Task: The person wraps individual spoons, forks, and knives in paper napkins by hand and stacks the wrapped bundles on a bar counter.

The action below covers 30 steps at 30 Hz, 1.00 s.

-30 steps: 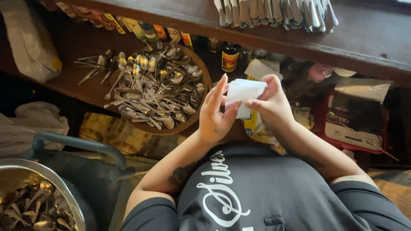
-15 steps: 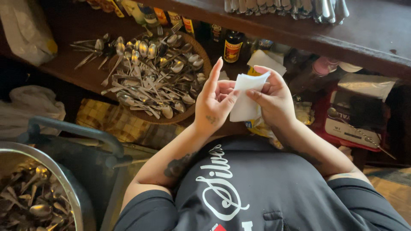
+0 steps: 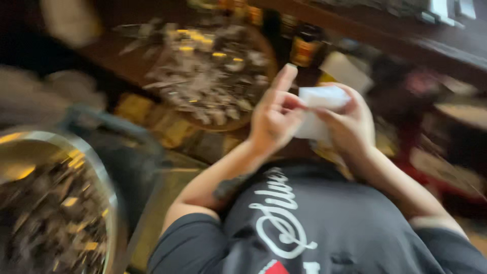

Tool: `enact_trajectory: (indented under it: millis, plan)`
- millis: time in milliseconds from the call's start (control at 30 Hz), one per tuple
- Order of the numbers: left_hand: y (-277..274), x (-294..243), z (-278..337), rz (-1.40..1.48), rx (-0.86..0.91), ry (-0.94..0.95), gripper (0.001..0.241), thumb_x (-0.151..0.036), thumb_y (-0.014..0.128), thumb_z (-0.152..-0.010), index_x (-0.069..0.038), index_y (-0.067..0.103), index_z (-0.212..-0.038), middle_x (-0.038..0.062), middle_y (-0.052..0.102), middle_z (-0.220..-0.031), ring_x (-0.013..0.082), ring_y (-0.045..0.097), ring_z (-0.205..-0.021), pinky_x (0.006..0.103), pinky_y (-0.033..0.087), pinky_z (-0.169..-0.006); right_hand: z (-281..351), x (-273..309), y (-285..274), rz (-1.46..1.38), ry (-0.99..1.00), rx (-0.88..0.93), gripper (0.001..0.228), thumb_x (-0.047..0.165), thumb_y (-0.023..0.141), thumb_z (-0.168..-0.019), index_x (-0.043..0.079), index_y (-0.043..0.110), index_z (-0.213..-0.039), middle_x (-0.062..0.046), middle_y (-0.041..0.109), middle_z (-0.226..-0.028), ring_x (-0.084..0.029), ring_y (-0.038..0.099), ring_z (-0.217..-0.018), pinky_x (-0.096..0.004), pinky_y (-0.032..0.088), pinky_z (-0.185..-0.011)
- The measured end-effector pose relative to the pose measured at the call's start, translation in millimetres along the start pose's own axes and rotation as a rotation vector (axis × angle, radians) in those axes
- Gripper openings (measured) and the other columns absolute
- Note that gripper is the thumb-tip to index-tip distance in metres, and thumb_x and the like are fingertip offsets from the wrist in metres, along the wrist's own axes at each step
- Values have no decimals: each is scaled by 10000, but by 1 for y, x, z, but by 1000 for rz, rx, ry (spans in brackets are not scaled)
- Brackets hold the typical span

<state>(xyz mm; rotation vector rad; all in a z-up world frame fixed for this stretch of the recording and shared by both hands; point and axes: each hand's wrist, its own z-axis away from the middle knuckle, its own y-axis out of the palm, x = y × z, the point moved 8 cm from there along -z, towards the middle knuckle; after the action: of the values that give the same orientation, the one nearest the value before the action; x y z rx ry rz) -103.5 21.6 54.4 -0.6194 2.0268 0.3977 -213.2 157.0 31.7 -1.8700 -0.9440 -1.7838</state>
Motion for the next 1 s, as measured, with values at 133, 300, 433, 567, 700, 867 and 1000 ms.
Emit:
enact_trajectory:
  millis: [133,300,433,567,700,867,1000]
  plan:
    - [-6,-4,3,-103,-39,22,764,-25,785,-922,-88,439,-1601,36,690,-1305,42,695,-859,207,595,-792,-8,12,-2,139,89,-31,472,18,722,-886,21,595,-1341,-61,706,-1186,-147,684,-1032,-291,559,-910]
    - [-15,11,4,-92,-69,18,673,-150,758,-950,-98,446,-1543,88,656,-1279,71,712,-923,222,606,-857,-12,-12,-19,25,153,38,342,53,686,-964,19,614,-1296,-53,705,-1106,-124,663,-915,-257,517,-799]
    - [-23,53,8,159,-59,-246,643,-128,698,-1011,-103,423,-1591,106,740,-1066,119,685,-961,310,583,-935,-40,-66,-21,56,240,131,230,85,655,-1040,10,620,-1254,-58,691,-1025,-115,628,-796,-243,470,-669]
    - [-44,59,19,104,-117,-243,628,-103,671,-1011,-141,417,-1584,75,731,-1073,111,674,-1007,303,556,-996,-53,-82,3,-44,309,260,150,117,623,-1116,2,626,-1212,-63,677,-943,-106,593,-677,-229,424,-540]
    - [-66,54,30,-24,-177,-290,596,-116,668,-1016,-141,454,-1572,53,725,-989,117,673,-968,298,561,-969,-40,-56,42,171,224,273,176,102,590,-1079,-4,605,-1219,-45,686,-1019,-106,671,-856,-223,537,-728]
    - [-86,38,38,-121,-216,-227,497,-162,666,-1037,-149,511,-1509,18,734,-989,90,695,-993,275,552,-1030,-49,-57,64,353,32,400,119,21,606,-1158,-98,602,-1149,-134,670,-1047,-160,638,-908,-303,500,-827]
    - [-88,46,45,-111,-218,-343,511,-193,709,-1025,-128,544,-1504,53,736,-1059,129,694,-984,299,568,-951,-57,-88,58,63,226,384,118,40,552,-1136,-1,612,-1229,-86,684,-1121,-140,658,-990,-277,523,-863]
